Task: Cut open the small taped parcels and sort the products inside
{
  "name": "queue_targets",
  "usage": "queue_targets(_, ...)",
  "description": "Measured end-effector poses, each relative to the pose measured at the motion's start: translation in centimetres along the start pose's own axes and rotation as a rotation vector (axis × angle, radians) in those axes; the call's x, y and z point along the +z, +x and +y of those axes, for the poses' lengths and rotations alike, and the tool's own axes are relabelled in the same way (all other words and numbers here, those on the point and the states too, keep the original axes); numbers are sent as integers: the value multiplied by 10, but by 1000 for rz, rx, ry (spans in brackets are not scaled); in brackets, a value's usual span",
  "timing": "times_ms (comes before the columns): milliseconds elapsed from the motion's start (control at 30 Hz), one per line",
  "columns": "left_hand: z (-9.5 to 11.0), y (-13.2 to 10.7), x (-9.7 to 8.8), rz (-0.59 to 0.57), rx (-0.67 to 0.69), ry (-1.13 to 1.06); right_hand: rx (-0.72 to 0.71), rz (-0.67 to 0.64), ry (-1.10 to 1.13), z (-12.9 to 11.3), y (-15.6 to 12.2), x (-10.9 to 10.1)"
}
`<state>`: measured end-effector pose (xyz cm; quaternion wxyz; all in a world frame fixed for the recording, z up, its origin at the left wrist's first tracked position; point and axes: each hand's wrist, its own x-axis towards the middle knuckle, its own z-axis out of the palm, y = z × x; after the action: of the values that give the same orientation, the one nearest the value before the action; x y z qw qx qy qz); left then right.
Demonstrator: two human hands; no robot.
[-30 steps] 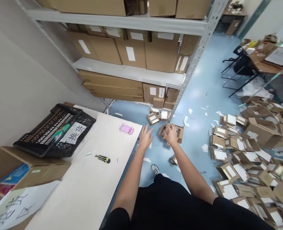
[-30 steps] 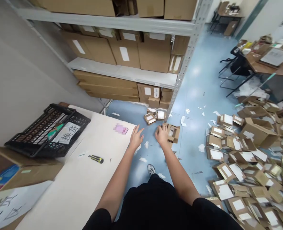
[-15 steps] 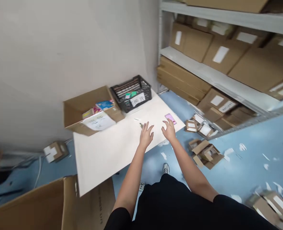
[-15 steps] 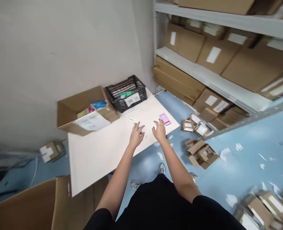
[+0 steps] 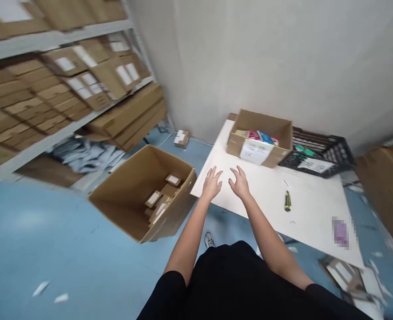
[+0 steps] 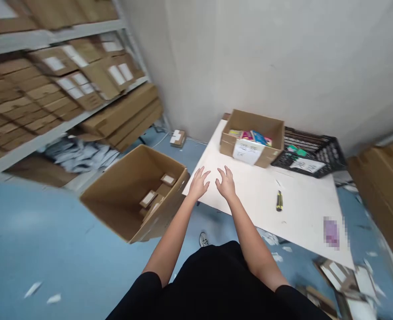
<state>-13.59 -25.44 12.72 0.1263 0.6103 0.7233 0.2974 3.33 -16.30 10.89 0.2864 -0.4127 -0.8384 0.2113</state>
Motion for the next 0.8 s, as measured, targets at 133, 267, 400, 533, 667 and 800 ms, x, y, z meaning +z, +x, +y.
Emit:
queue_targets(133,-92,-48,-68,159,-229,33,-172,-170,73,-81,33,86)
queue_targets(267,-166,-106,-111,322,-476,33,-327,-342,125,-149,50,161)
queue_targets(400,-223,-161,-131,432,-689,21,-409,-520,162,-197,57,227)
queue_targets(533,-270,-200,-135,467,-966,-50,-472,-682,192,-223,62,291)
queue_targets(667,-309,-225,-122,423,-1215,-139,-490,-889,120,-234,69,360)
queue_targets(800,-343,-246,-98,385,-1371,-245,-463,-1130,-32,-235,67,431)
